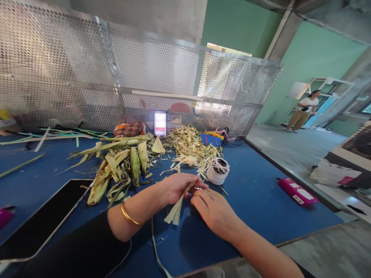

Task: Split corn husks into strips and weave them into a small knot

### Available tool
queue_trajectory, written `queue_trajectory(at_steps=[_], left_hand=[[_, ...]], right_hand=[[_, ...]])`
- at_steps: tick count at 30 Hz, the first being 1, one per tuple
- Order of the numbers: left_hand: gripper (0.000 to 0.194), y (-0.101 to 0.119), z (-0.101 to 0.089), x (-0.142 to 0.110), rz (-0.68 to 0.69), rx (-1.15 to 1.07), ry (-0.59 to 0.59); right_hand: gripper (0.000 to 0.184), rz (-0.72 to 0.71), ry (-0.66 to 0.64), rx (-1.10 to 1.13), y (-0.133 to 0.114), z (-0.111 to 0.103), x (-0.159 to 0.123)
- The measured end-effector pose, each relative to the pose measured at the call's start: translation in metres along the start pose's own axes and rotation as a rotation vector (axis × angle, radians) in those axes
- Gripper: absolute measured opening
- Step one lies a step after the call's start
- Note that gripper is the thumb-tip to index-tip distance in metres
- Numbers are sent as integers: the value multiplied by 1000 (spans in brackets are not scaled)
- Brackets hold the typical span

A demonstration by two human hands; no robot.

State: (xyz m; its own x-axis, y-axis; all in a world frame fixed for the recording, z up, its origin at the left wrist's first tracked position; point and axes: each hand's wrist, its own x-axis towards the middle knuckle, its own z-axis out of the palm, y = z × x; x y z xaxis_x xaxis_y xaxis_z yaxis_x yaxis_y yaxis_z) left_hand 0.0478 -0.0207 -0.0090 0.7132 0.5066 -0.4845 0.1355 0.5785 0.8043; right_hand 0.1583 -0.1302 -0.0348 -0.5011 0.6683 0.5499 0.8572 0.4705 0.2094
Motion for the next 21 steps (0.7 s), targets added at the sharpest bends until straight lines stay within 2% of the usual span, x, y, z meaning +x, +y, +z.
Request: queue_trajectory(at_steps=[4,6,7,9,10,11,12,13,15,18,21], left_hand=[[21,2,0,0,-57,-159,68],[23,4,0,0,-47,-192,117],[24,5,-1,0,-36,-197,134],[24,6,-1,0,-15,-194,153],[23,6,-2,-1,-4,-191,162],[23,7,-2,-1,9,-188,173],[23,7,-2,-2,23,-184,185],[23,8,-2,-2,39,-181,197],[24,10,-3,-2,72,-176,217],[24,12,-7,-1,115,-168,236],[23,15,-11,2,134,-155,245]], right_hand=[[31,-19,-24,29,1,-3,-1],[27,61,45,59,12,-7,-1],[24,141,109,52,21,-10,-1],[18,420,236,-96,42,-16,4],[21,563,228,-211,52,-19,7],[26,654,153,-314,62,-22,11],[31,708,21,-375,70,-24,15],[36,766,-104,-396,75,-25,20],[49,870,-275,-376,79,-24,27],[62,933,-361,-331,77,-17,35],[54,921,-389,-306,79,-17,36]])
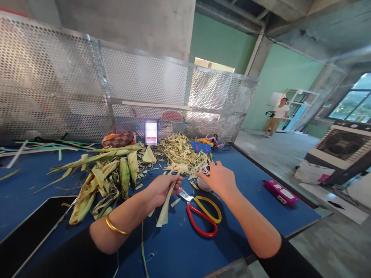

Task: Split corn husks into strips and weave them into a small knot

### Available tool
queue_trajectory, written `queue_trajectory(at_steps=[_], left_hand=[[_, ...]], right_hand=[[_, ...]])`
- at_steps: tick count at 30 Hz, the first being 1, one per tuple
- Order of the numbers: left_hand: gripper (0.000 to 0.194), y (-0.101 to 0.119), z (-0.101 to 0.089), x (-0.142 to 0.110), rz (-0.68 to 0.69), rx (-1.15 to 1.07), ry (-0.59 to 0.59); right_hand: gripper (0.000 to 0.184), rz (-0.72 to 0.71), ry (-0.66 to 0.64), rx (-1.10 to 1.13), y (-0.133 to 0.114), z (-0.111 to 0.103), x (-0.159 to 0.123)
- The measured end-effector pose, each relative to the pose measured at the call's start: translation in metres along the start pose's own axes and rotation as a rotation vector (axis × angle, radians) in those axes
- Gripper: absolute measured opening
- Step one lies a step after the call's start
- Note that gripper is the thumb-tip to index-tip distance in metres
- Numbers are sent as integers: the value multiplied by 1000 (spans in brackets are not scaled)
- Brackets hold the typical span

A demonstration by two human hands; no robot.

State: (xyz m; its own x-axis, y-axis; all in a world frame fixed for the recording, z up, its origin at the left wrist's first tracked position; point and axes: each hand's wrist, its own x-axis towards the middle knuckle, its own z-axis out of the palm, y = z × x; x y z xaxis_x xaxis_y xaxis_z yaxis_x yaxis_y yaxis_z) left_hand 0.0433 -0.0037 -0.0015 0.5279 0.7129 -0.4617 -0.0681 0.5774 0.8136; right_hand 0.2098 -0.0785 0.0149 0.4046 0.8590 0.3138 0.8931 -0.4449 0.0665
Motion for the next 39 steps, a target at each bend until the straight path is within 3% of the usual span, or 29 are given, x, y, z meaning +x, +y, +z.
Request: queue_trajectory(at_steps=[4,9,12,15,17,20,22,25,30,35,37,39], left_hand=[[20,3,-3,4,-1,19,-11],[20,3,-4,4,4,33,-24],[20,5,-6,4,15,39,-23],[21,8,-9,6,22,42,-17],[22,11,-12,7,21,46,1],[22,15,-14,9,22,51,23],[21,16,-16,10,24,54,26],[19,17,-17,11,27,55,19],[21,18,-17,11,25,56,-8],[20,22,-18,6,29,70,-34],[19,24,-18,5,36,74,-37],[19,25,-18,4,42,77,-38]], right_hand=[[38,-81,-86,16,25,-10,7],[41,-219,-200,95,48,-8,11],[53,-62,-107,69,47,6,12],[40,27,2,37,50,13,17],[28,-18,19,42,53,11,18],[33,-123,102,62,51,3,7],[28,-286,145,184,42,1,-13],[24,-483,-147,359,22,11,-54],[43,-478,-195,293,9,28,-93],[61,-321,-373,308,28,20,-95],[64,-214,-437,469,39,15,-95],[53,-60,-571,695,50,10,-98]])
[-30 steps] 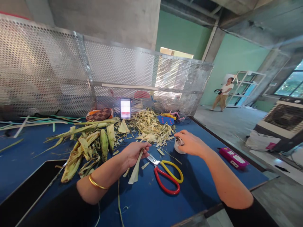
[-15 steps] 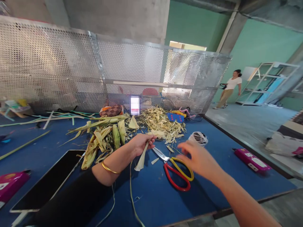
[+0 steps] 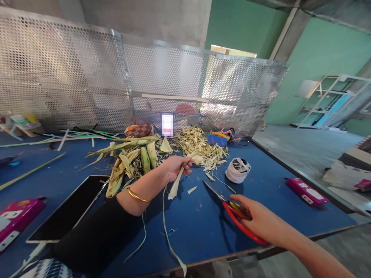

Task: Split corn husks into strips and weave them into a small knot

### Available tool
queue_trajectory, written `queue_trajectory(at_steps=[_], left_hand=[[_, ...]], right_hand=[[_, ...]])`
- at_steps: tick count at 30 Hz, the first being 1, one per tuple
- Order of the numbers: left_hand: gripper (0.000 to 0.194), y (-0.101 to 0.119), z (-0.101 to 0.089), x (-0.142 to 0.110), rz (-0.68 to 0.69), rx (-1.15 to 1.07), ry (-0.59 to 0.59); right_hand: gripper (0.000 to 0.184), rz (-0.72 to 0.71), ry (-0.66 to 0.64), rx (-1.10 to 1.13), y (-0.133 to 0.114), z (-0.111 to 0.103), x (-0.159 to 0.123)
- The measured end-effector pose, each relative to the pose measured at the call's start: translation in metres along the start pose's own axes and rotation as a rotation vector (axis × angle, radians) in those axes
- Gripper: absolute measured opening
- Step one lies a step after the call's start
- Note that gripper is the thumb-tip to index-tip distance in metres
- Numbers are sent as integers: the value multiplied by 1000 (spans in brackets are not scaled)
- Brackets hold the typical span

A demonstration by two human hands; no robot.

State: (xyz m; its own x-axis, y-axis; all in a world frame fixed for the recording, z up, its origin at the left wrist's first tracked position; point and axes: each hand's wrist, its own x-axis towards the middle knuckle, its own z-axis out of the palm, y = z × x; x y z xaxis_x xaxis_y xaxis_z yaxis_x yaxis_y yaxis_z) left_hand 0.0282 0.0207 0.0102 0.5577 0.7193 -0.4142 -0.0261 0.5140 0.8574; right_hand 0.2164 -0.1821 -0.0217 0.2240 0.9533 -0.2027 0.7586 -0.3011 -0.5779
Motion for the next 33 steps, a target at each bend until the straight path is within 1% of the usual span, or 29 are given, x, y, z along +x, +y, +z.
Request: queue_trajectory(at_steps=[1,2,3,4,5,7,8,10,14,18,22,25,28,33], left_hand=[[20,0,0,0,2,1,0],[22,1,0,-1,2,1,1],[23,1,0,-2,2,1,2],[24,1,1,-2,1,0,2],[24,1,1,-3,0,0,2],[25,2,1,-4,-3,0,1],[24,2,2,-4,-3,0,2],[24,1,2,-3,-4,3,5],[20,-2,3,-1,-7,12,8],[21,-2,5,-2,-10,14,2],[22,-1,4,-3,-11,18,-9],[21,-1,4,-3,-4,32,-18],[22,-2,5,-4,11,59,-19],[22,0,6,-7,40,121,-24]], right_hand=[[47,82,-80,151,2,-3,-4],[47,158,-117,319,3,-5,-8],[51,218,-170,482,3,-6,-12],[55,236,-182,642,3,-7,-15],[58,232,-186,789,2,-7,-18],[57,184,-179,1019,1,-5,-21],[56,165,-180,1095,0,-5,-21],[52,159,-189,1172,0,-5,-19],[43,146,-234,1141,-1,-7,-7],[39,136,-251,1106,-11,-6,4],[36,164,-208,1069,-22,-3,12],[33,172,-159,1049,-27,-2,19],[34,176,-93,992,-27,-2,25],[31,146,-49,873,-20,-5,28]])
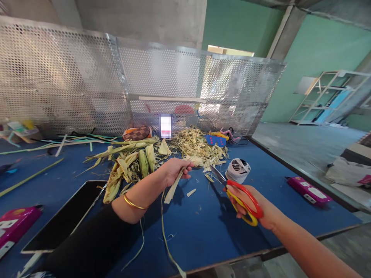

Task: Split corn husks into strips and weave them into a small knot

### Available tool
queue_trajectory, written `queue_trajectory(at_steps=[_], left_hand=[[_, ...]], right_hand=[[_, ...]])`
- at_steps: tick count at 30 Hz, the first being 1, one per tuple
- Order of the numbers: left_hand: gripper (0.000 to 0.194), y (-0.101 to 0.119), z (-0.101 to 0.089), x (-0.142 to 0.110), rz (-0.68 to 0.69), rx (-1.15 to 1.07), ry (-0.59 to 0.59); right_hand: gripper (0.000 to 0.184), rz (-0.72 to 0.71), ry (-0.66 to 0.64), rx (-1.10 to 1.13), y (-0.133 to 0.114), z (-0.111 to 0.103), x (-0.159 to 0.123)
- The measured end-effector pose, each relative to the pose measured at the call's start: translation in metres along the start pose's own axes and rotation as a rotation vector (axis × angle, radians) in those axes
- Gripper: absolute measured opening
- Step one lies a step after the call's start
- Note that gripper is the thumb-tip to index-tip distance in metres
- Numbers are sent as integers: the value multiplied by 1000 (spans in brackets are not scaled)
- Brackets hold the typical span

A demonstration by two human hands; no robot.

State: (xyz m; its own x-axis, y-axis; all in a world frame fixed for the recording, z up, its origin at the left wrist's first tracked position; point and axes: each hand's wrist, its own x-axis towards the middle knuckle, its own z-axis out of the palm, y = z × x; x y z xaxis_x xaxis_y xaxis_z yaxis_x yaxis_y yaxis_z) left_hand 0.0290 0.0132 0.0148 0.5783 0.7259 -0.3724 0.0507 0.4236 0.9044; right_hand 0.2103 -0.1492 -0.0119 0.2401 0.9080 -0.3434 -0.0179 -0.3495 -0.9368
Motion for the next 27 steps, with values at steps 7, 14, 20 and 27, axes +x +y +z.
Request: queue_trajectory(at_steps=[7,14,20,27], left_hand=[[19,13,-1,-16,93,150,-81],[20,13,-1,-40,98,159,-129],[19,-4,1,-49,186,124,-138],[23,-15,4,-44,199,125,-172]], right_hand=[[24,-288,221,-1066,9,-7,-3],[28,-269,303,-1508,3,3,0],[20,-542,-60,-606,-30,36,18],[31,-386,-260,457,-25,89,50]])
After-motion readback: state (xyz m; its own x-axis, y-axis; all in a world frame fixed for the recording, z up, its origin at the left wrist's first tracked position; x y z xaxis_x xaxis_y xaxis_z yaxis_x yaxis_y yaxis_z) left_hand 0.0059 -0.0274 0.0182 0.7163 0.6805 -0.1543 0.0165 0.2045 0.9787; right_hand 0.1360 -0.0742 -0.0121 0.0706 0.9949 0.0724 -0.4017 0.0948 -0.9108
